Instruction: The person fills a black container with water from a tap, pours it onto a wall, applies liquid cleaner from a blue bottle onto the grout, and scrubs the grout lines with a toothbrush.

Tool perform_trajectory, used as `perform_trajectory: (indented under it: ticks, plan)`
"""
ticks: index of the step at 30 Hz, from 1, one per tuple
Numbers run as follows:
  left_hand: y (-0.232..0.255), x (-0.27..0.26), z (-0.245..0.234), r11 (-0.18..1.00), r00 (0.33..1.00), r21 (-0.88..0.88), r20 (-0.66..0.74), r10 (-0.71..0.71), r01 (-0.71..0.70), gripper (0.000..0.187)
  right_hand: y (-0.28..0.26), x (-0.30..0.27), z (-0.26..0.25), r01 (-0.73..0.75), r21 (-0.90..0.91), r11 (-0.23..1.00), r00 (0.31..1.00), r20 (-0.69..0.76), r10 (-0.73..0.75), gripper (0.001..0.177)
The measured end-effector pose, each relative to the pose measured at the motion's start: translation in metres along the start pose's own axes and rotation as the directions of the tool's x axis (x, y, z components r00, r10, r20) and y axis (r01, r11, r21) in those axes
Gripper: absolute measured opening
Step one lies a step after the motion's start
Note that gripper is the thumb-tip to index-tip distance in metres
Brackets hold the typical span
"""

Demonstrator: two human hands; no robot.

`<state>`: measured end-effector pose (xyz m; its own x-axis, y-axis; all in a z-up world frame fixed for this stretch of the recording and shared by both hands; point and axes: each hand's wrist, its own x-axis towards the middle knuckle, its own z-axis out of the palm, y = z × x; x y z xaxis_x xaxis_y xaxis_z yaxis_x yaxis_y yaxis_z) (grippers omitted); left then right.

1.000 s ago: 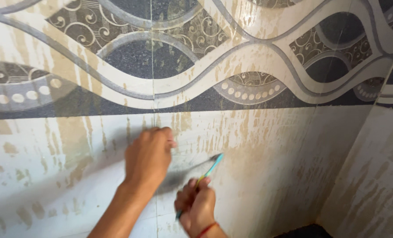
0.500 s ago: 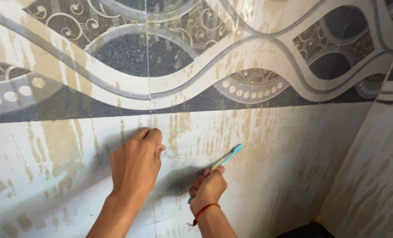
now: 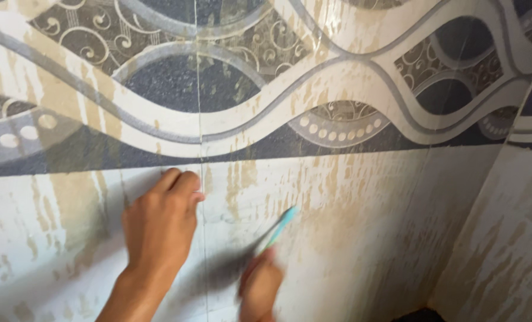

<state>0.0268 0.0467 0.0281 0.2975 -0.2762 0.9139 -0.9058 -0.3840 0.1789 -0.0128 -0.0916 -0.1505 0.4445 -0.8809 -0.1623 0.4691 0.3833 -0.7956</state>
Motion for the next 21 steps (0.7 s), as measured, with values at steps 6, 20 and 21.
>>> perform_trajectory:
  ticks: [6, 20, 21]
  plan:
    - [-0.006, -0.001, -0.002, 0.988, 0.986, 0.071, 0.083, -0.141, 0.135, 0.016, -0.058, 0.054, -0.001, 0.097, 0.136, 0.986, 0.992, -0.092, -0.085, 0.06]
    - [-0.007, -0.007, 0.003, 0.998, 0.998, 0.022, 0.036, -0.052, 0.051, 0.014, -0.076, 0.032, -0.004, -0.039, 0.201, 0.979, 0.998, -0.047, 0.049, 0.059]
    - [-0.007, -0.006, 0.003, 0.998, 0.998, 0.025, 0.032, -0.052, 0.051, 0.014, -0.073, 0.025, -0.003, -0.04, 0.201, 0.979, 0.998, -0.042, 0.049, 0.059]
